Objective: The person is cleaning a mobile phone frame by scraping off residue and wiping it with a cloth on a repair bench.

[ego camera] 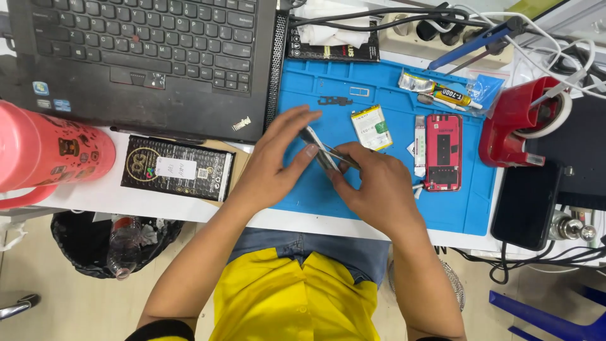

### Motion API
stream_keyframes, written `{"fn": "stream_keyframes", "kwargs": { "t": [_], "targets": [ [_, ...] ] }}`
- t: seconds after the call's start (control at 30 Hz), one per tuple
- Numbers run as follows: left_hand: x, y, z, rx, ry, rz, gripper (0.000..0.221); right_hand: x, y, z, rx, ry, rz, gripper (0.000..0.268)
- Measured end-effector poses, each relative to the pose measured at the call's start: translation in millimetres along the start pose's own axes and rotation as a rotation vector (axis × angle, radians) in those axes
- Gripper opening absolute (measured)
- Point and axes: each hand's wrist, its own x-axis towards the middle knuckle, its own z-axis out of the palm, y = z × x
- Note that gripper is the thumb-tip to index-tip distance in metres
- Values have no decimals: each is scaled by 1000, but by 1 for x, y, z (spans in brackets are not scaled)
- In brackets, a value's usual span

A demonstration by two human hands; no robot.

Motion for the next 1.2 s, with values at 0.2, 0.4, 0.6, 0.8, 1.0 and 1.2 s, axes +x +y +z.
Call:
{"fn": "stream_keyframes", "kwargs": {
  "t": [0.2, 0.4, 0.6, 0.8, 1.0, 1.2],
  "targets": [
    [-15, -23, 11, -129, 60, -129, 36, -21, 16, 8, 268, -9, 16, 35],
    [-33, -24, 11, -36, 93, -104, 34, -61, 44, 45, -263, 196, 6, 27],
    [-36, -30, 17, 73, 86, -96, 40, -81, 39, 50, -589, 238, -68, 23],
    [-37, -31, 21, 124, 52, -43, 72, -83, 45, 52, -620, 227, -78, 23],
    [-38, -33, 21, 97, 38, -74, 80, -82, 44, 54, -616, 249, -94, 26],
    [-37, -33, 22, 79, 38, -84, 82, -80, 43, 50, -557, 226, -69, 25]
  ]
}}
